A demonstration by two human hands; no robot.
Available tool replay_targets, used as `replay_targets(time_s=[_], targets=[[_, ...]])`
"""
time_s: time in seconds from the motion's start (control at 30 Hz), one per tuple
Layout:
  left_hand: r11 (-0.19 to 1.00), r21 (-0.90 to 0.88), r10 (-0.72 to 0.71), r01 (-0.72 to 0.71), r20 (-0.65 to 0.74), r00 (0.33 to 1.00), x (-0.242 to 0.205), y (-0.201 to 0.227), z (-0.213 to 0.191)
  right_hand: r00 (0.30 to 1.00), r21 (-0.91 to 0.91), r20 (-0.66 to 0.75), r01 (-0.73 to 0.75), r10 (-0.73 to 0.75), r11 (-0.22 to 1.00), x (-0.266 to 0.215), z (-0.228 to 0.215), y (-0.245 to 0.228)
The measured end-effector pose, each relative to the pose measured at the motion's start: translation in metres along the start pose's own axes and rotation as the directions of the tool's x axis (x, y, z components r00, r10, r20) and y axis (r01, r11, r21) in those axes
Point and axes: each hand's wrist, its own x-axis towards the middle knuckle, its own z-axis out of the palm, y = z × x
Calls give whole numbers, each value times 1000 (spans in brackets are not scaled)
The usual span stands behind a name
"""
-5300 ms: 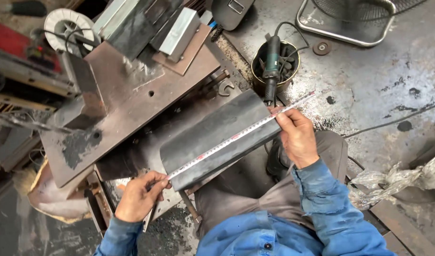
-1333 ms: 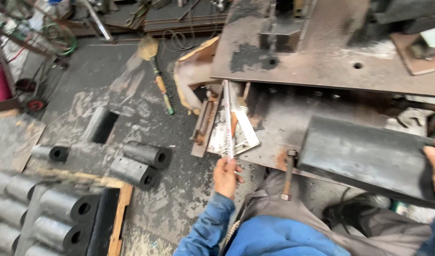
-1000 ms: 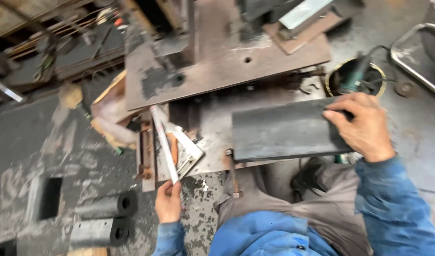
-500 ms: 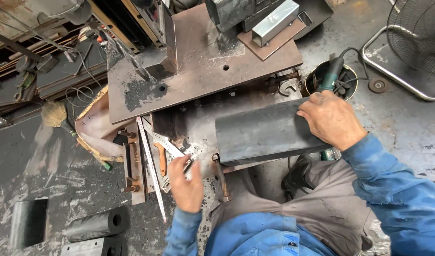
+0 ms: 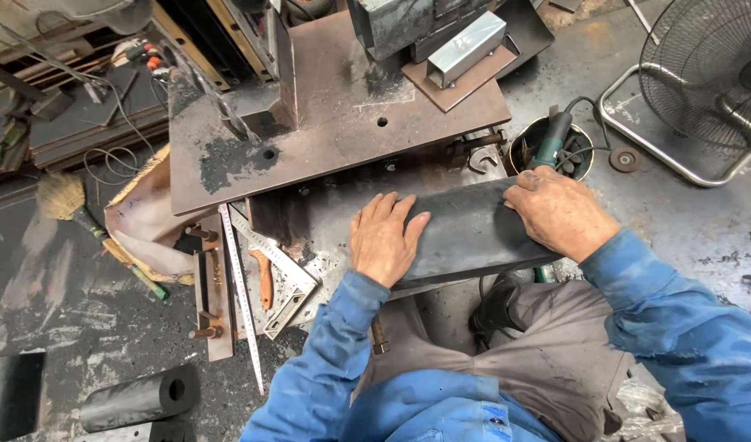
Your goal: The recorder is measuring the length and curvature of a black rubber or plastic component using a tape measure and a square ruler.
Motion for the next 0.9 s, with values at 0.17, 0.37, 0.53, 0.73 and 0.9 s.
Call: replay_targets(time_s=[0.17, 0.37, 0.53, 0.73, 0.9], targets=[[994, 101, 22, -28, 55, 998, -5, 8, -2, 1000, -110, -7, -26, 26, 994, -6, 9, -11], [991, 131, 27, -33, 43, 999, -8, 12, -5, 992, -123, -125, -15, -1, 992, -11, 10, -16], [989, 149, 19, -25, 42, 999, -8, 13, -4, 998, -18, -62, 33, -34, 999, -9, 7, 0], [990, 139, -2, -8, 68, 998, -8, 16, -5, 984, -199, 143, 132, -105, 971, 6, -2, -2], [988, 156, 1, -15, 87, 996, -8, 18, -9, 965, -287, 208, 219, -162, 933, 7, 0, -5]])
